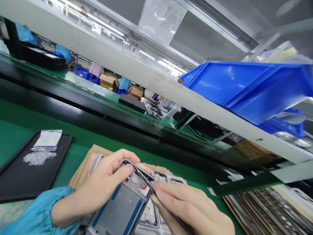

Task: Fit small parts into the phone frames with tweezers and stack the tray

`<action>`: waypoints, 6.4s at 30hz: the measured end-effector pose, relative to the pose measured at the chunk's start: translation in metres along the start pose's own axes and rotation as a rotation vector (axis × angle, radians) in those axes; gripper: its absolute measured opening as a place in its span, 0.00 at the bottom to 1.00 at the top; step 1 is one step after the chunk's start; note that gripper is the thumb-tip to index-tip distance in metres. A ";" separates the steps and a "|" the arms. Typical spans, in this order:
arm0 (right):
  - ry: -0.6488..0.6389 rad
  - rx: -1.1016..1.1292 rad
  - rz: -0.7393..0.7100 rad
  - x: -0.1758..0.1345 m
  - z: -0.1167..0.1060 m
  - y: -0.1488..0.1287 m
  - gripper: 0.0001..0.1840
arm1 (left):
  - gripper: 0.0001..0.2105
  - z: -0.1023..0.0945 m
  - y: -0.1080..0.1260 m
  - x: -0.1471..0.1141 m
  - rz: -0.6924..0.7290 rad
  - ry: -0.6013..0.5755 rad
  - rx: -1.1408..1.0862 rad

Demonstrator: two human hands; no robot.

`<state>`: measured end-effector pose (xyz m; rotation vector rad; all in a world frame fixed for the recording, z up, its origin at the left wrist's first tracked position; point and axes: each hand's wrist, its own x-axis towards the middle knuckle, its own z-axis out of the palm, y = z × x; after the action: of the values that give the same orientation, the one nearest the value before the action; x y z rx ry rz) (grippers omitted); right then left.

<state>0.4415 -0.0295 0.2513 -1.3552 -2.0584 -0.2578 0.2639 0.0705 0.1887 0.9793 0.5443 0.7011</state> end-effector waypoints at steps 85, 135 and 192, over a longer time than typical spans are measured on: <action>0.098 0.670 0.205 0.007 0.021 0.016 0.25 | 0.06 0.003 -0.016 -0.004 0.322 0.336 0.201; 0.004 0.513 0.166 0.005 0.021 0.023 0.18 | 0.15 -0.002 -0.011 0.002 -0.108 0.032 0.002; -0.036 0.645 0.145 0.002 0.019 0.030 0.26 | 0.23 -0.001 -0.007 0.006 -0.127 -0.009 -0.040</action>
<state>0.4595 -0.0049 0.2322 -1.0901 -1.8246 0.4618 0.2689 0.0726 0.1820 0.9019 0.5773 0.5912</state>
